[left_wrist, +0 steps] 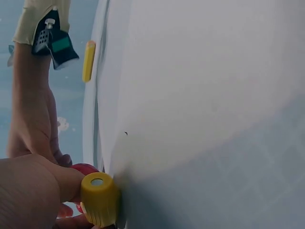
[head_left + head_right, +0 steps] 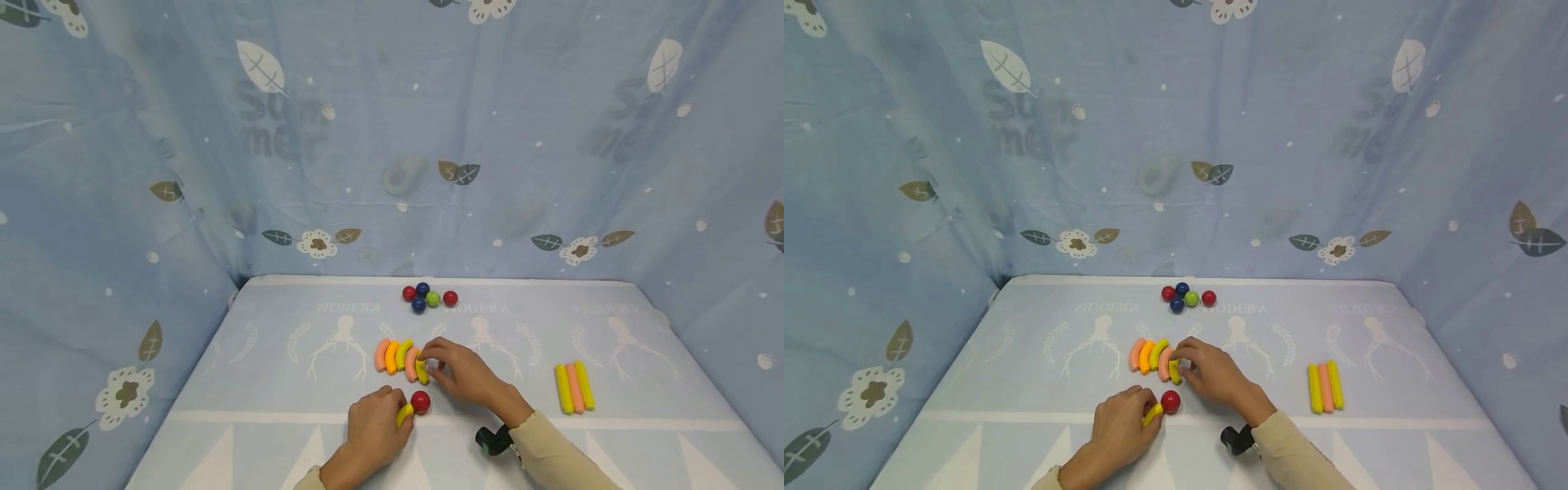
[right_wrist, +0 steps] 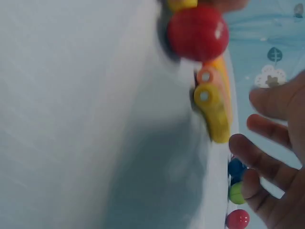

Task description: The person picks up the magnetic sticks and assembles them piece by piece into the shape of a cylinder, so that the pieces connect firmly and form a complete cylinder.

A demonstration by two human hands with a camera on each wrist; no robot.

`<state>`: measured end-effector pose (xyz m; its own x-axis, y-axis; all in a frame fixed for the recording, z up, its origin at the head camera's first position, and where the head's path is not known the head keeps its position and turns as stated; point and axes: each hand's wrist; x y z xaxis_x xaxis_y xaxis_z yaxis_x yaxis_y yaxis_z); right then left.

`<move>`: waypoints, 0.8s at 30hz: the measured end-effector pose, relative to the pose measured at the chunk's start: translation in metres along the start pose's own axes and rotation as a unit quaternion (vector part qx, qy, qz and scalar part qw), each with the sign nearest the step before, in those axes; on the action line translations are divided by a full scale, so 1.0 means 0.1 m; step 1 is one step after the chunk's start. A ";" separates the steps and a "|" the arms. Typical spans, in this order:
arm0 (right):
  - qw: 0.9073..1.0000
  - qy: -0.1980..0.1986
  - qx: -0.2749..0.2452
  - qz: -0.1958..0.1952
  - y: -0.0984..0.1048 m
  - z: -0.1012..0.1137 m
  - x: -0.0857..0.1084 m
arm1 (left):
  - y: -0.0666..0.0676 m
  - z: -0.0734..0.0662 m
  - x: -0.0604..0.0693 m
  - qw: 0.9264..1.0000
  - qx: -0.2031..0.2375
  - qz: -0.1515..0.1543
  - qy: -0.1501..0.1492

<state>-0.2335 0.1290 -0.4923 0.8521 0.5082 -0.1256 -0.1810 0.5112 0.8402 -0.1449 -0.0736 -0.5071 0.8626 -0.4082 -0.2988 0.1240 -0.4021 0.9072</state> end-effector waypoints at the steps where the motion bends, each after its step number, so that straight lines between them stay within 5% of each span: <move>1: 1.000 0.003 0.014 -0.008 0.00 -0.01 -0.03 | 0.00 0.00 0.00 1.000 0.001 0.001 0.001; 13: 0.991 0.021 0.134 0.017 -0.05 -0.06 -0.08 | 0.04 0.06 0.06 0.999 0.007 0.015 0.032; 20: 0.980 0.048 0.193 -0.023 -0.06 -0.09 -0.07 | 0.05 0.09 0.09 1.000 0.009 0.000 0.026; 24: 0.979 0.044 0.201 -0.008 -0.01 -0.08 -0.06 | 0.05 0.09 0.10 0.999 0.008 0.007 0.031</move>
<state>-0.2427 0.1310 -0.4966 0.8041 0.5694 -0.1711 0.0548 0.2156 0.9750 -0.1399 -0.0869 -0.5080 0.8925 -0.3630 -0.2677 0.1054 -0.4094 0.9063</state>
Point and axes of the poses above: each hand's wrist, its own x-axis away from the middle knuckle, its own y-axis out of the back of the hand, z = x × y, and after that the axes turned 12 degrees about -y, right-handed
